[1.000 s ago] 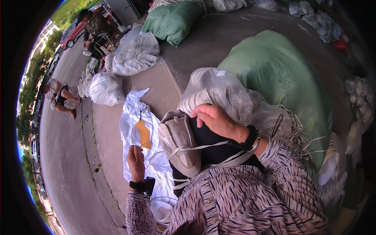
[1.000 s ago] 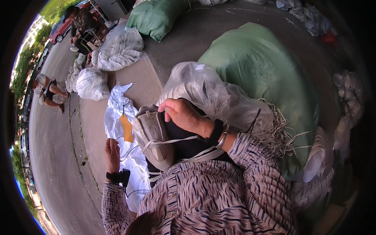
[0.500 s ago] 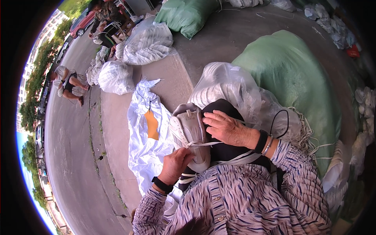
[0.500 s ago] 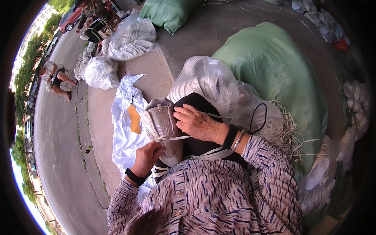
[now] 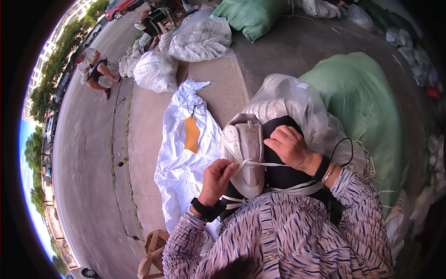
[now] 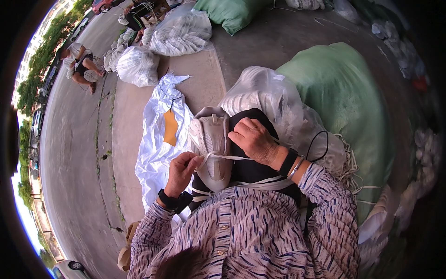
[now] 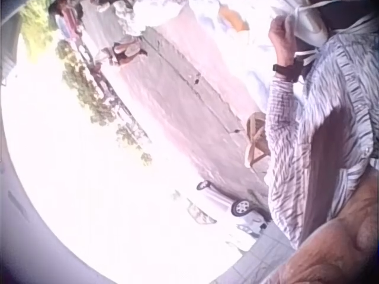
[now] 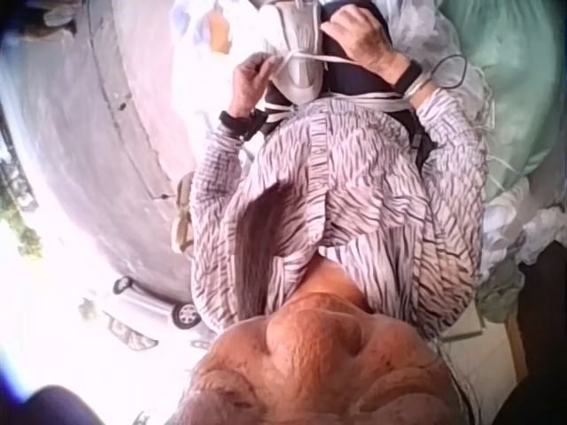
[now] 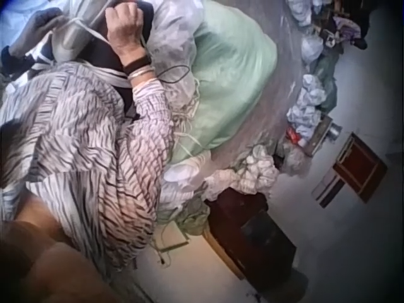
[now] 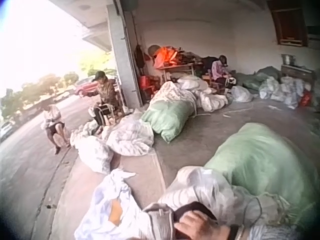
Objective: Lacing a white sneaker while sitting in a storage area surrounded by bags of materials.
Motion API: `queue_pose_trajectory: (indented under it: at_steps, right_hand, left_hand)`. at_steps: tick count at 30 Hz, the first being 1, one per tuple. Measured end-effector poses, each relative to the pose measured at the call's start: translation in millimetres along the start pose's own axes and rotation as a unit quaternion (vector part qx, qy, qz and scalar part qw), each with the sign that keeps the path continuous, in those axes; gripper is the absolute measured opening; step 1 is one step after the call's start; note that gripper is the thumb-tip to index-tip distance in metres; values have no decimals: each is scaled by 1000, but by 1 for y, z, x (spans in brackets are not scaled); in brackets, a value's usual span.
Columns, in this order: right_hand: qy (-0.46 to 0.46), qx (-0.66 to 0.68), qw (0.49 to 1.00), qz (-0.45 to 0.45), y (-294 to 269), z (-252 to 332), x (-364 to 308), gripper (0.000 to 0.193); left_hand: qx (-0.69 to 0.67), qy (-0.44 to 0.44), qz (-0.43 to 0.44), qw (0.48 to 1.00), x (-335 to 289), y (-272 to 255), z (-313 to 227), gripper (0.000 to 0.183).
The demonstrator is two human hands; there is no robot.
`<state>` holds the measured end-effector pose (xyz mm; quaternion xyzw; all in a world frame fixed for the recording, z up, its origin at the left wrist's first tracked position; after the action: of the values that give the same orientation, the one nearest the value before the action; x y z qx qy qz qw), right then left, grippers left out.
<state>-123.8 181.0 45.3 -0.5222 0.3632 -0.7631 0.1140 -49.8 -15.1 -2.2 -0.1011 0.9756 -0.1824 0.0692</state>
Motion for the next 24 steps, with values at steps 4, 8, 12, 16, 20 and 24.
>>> queue_pose_trajectory:
  at_steps: [4,8,12,16,20,24]
  right_hand:
    - [23,-47,997,49,1,-1,2,7]
    - [42,-64,994,82,3,-2,3,7]
    - [253,145,955,58,3,-8,-5,10]
    - [298,131,943,71,4,-1,-15,8]
    - [363,173,909,113,14,1,-27,10]
    - [311,113,935,126,19,4,-27,12]
  left_hand:
    - [-30,-19,7,999,4,4,1,20]
    - [-71,-73,-12,995,8,7,5,18]
    - [-181,-125,-24,975,6,11,10,19]
    - [-107,-73,-29,991,7,14,2,19]
    - [174,151,-92,969,8,14,-28,11]
    - [198,161,-60,965,14,14,-26,8]
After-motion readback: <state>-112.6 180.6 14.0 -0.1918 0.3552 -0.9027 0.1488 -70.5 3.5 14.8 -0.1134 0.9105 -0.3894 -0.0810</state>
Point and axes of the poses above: each hand's wrist, its own x-axis towards the middle knuckle, its own y-axis out of the palm, z = x × y, the point moved 6 cm from there along x, towards the middle knuckle, and after that the axes turned 11 degrees about -z, right-handed, at the moved point
